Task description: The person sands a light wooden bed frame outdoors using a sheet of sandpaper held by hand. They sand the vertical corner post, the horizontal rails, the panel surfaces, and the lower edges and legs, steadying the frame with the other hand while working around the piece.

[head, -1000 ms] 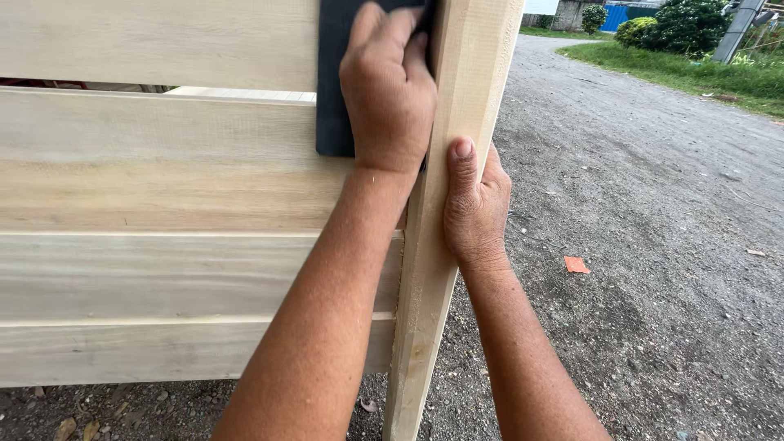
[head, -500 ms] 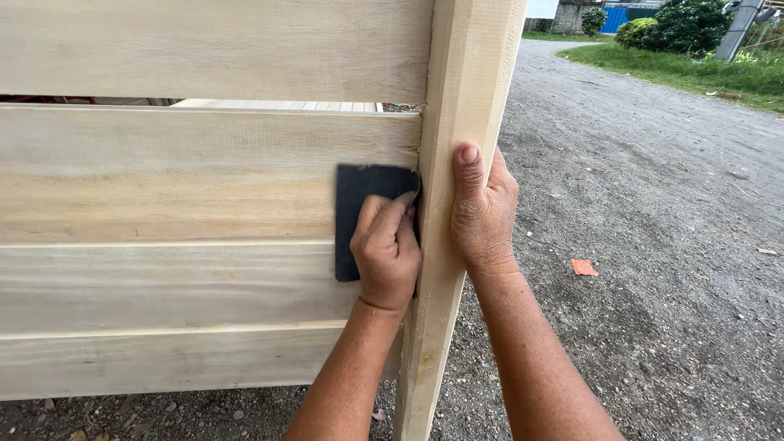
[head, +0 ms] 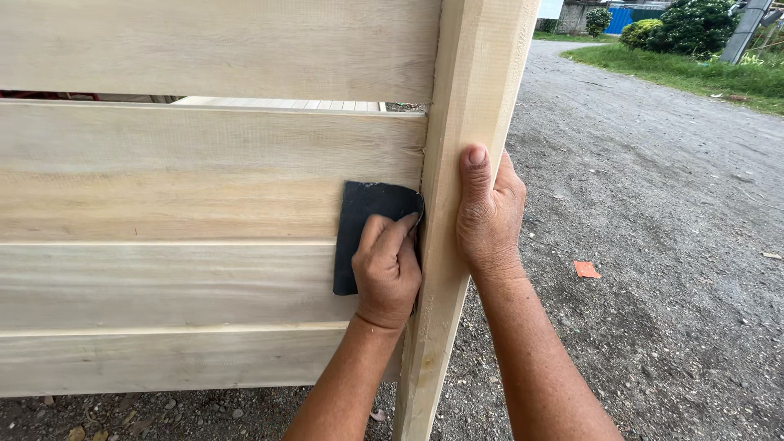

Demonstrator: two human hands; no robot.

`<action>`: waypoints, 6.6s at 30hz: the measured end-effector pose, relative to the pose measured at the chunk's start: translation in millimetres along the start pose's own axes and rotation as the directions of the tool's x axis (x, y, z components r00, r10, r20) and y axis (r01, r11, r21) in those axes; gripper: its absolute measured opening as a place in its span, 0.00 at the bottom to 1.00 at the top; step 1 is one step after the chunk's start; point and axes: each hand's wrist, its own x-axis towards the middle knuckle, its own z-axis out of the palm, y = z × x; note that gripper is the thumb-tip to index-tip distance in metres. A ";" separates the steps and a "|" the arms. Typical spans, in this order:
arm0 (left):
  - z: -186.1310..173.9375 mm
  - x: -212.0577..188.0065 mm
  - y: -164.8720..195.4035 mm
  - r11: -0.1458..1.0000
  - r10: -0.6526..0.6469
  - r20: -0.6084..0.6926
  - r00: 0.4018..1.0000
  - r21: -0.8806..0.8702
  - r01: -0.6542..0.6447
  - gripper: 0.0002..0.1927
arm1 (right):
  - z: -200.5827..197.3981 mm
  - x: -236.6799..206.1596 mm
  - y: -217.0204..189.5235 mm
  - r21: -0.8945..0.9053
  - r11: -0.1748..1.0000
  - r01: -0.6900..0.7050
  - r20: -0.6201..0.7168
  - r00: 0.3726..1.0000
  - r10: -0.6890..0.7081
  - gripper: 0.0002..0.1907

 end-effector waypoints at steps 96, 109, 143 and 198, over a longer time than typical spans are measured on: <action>-14.2 -66.7 -5.3 0.993 -0.040 -0.022 0.999 0.107 0.042 0.13 | -0.5 2.1 1.2 -0.021 1.000 -0.023 0.001 1.000 0.023 0.42; -8.9 -50.6 -4.3 0.998 -0.034 -0.065 0.997 0.052 0.038 0.14 | -1.2 1.4 -0.4 -0.016 1.000 -0.019 -0.004 1.000 0.019 0.43; -20.2 -77.4 -0.8 0.976 -0.192 -0.011 0.981 0.104 0.192 0.12 | -10.5 -132.8 94.5 0.012 0.970 -0.243 0.041 0.969 0.242 0.52; 3.7 -29.1 -21.7 0.997 -0.014 -0.099 0.995 0.074 0.021 0.11 | -4.2 -134.5 103.0 -0.051 0.976 -0.213 0.018 0.977 0.214 0.50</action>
